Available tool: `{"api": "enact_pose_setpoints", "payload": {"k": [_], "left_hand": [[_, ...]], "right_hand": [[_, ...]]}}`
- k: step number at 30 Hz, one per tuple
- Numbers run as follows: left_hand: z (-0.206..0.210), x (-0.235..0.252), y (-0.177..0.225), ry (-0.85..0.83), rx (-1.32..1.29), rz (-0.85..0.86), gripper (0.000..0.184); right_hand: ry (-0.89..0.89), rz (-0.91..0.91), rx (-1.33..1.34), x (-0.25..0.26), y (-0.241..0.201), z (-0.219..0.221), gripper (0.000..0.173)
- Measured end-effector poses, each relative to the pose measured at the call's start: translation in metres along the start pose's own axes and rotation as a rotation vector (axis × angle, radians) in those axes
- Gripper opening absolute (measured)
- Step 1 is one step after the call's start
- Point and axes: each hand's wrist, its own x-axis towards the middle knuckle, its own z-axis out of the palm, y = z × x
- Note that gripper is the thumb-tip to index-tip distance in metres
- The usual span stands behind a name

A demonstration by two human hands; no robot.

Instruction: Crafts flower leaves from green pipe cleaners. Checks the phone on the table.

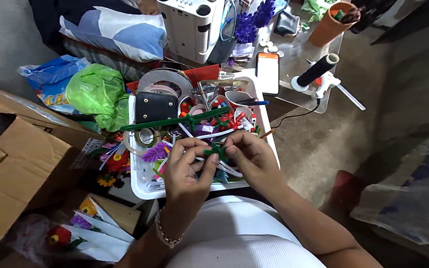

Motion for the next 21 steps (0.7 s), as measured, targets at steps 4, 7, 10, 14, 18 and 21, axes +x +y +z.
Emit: {"api": "enact_pose_setpoints", "payload": {"k": [4, 7, 10, 14, 18, 21], "left_hand": [[0.003, 0.001, -0.003, 0.054, -0.013, 0.025, 0.008], [0.002, 0.001, -0.003, 0.041, 0.011, 0.028, 0.009], [0.002, 0.0, -0.002, 0.012, 0.074, 0.051, 0.01], [0.001, 0.0, -0.002, 0.005, 0.129, 0.092, 0.011], [-0.005, 0.002, -0.002, -0.057, 0.182, 0.095, 0.012], [-0.011, 0.004, -0.003, -0.118, 0.155, 0.088, 0.013]], "right_hand": [[-0.006, 0.007, 0.036, -0.001, 0.001, 0.002, 0.022], [-0.019, -0.02, 0.038, -0.001, 0.001, 0.002, 0.025], [-0.009, -0.057, 0.012, 0.002, 0.001, 0.0, 0.019], [-0.027, -0.056, 0.03, 0.004, -0.002, -0.002, 0.016], [-0.133, 0.048, 0.164, 0.005, -0.007, -0.009, 0.02], [-0.233, 0.041, 0.158, 0.009, -0.006, -0.017, 0.017]]}}
